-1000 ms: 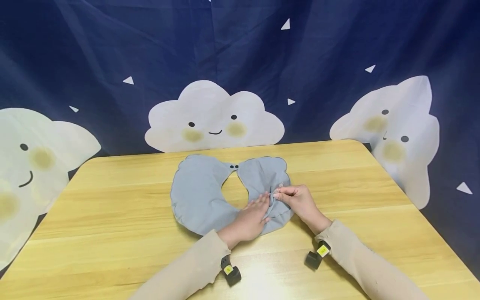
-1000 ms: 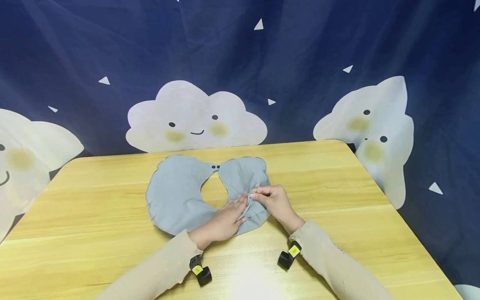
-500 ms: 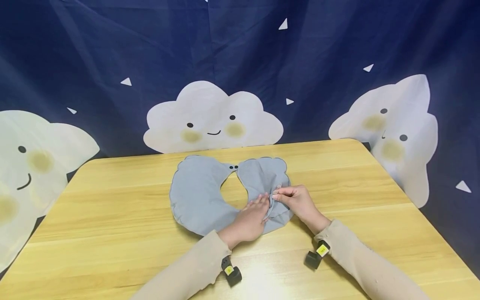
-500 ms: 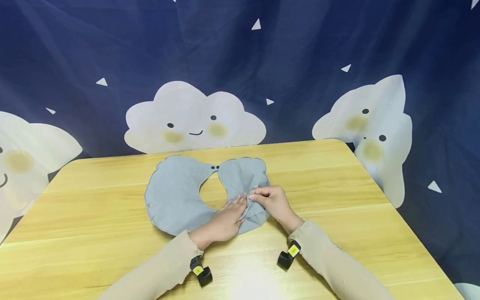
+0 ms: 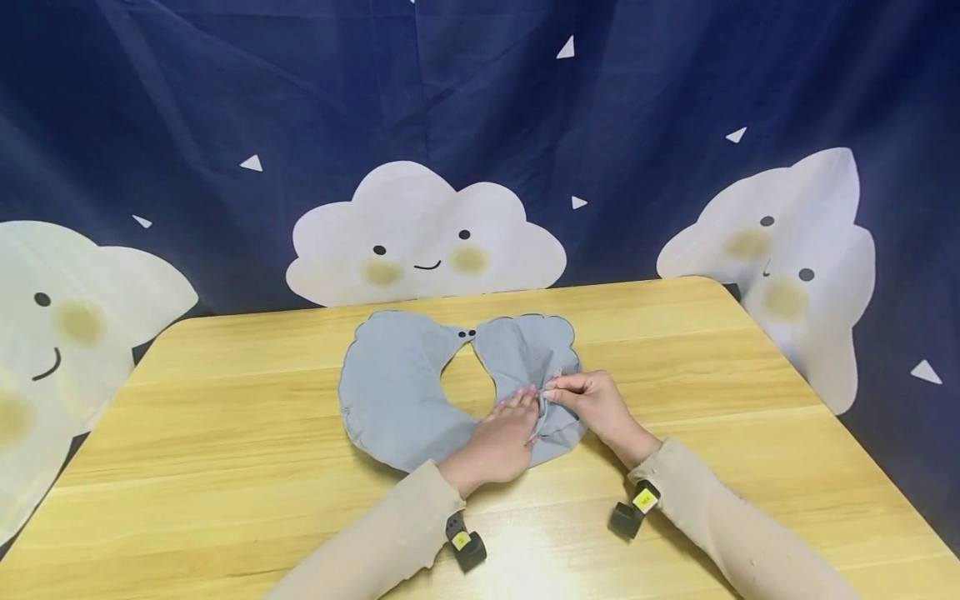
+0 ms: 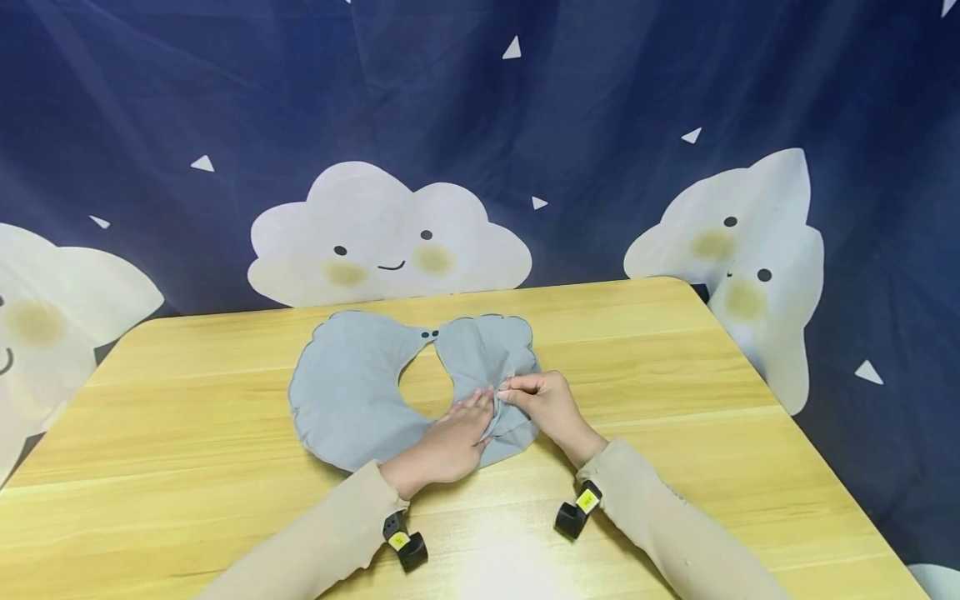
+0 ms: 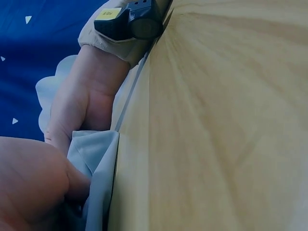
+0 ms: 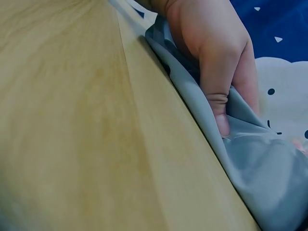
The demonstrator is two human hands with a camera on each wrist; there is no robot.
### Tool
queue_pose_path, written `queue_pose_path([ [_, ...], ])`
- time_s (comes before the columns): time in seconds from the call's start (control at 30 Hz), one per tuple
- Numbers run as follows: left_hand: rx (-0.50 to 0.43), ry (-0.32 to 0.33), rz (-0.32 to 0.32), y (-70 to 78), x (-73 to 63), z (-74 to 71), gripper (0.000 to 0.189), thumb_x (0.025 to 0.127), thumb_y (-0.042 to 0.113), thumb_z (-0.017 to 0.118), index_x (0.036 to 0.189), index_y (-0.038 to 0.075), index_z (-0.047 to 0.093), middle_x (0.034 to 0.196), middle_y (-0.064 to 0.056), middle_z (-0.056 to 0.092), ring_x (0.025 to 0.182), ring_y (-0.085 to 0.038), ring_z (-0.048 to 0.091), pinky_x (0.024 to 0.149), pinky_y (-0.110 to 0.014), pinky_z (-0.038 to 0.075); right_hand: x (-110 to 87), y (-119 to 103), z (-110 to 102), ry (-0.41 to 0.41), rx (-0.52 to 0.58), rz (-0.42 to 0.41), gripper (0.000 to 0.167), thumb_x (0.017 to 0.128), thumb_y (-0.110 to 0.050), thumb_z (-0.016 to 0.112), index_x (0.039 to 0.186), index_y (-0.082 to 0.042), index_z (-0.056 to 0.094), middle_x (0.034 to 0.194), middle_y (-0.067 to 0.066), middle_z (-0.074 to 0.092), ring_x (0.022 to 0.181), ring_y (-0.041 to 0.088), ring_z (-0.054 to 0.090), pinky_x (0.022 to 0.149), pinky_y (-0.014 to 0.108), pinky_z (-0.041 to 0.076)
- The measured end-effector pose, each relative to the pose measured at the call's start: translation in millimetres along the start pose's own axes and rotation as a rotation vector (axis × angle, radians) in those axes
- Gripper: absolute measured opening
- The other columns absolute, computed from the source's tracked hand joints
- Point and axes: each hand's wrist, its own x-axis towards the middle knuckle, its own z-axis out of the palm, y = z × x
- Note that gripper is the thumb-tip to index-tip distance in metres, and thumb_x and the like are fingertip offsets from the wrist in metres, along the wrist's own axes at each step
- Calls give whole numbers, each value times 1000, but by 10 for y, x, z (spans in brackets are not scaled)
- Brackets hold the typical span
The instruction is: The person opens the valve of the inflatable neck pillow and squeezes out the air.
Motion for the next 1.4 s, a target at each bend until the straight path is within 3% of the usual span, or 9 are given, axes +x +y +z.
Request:
queue_pose_path([
  [0.2, -235, -12, 49, -86, -39, -68, 61, 98, 25, 43, 148, -1, 21, 157, -9, 13, 145, -24, 8, 116, -39, 11, -21, 7, -6, 14, 21, 13, 16, 80, 2, 71, 90, 14, 70, 88, 19, 71, 84, 3, 65, 77, 15, 50],
  [0.33, -340, -13, 91, -150, -146, -249, 69, 96, 36, 48, 148, 0, 21, 156, -10, 16, 144, -26, 9, 116, -41, 13, -46, -50, -1, 11, 49, 29, 15, 80, 4, 70, 90, 15, 69, 88, 24, 69, 82, 0, 64, 74, 16, 51],
  [0.47, -321, 34, 145, -236, -303, -547, 70, 97, 42, 47, 149, 3, 22, 156, -10, 16, 144, -27, 11, 115, -43, 13, -45, -51, 0, 17, 44, 42, 15, 80, 3, 71, 89, 14, 70, 88, 27, 68, 81, -1, 63, 75, 16, 51],
  [0.57, -260, 114, 162, -384, -449, -800, 68, 97, 42, 46, 149, 5, 22, 155, -8, 16, 144, -27, 10, 114, -45, 13, -26, -7, -3, 24, 35, 43, 15, 79, 2, 72, 88, 13, 70, 87, 25, 69, 83, -2, 63, 79, 16, 50],
  [0.8, -150, 308, 78, -1009, -726, -1170, 65, 97, 41, 48, 148, 6, 28, 154, -8, 22, 144, -32, 9, 113, -52, 12, -11, -23, -8, 24, 25, 33, 14, 79, 3, 72, 87, 13, 71, 84, 19, 71, 83, -2, 63, 79, 15, 50],
  [0.97, -227, 322, 12, -1418, -823, -1212, 65, 97, 40, 50, 148, 7, 28, 155, -9, 22, 144, -32, 4, 112, -56, 9, 2, -30, -15, 23, 32, 25, 15, 79, 3, 72, 89, 14, 70, 87, 22, 70, 84, -2, 63, 80, 16, 50],
  [1.13, -261, 357, -72, -1688, -821, -1206, 68, 97, 40, 50, 150, 8, 22, 157, -11, 15, 144, -33, 0, 111, -59, 7, 8, -34, -25, 15, 37, 11, 15, 79, 3, 72, 89, 14, 70, 87, 20, 71, 84, -1, 64, 79, 17, 51],
  [1.23, -244, 353, -50, -1753, -798, -1175, 68, 97, 37, 50, 150, 7, 21, 157, -12, 13, 144, -35, -2, 111, -59, 6, 3, -46, -26, 0, 36, 1, 16, 79, 2, 72, 90, 14, 70, 87, 18, 71, 83, 0, 64, 77, 17, 51],
  [1.4, -208, 318, 50, -1733, -729, -1078, 64, 97, 36, 51, 148, 5, 27, 154, -15, 22, 143, -37, 3, 111, -59, 8, 3, -38, -17, 1, 27, 5, 15, 79, 2, 72, 89, 13, 70, 88, 22, 70, 83, 0, 64, 77, 17, 51],
])
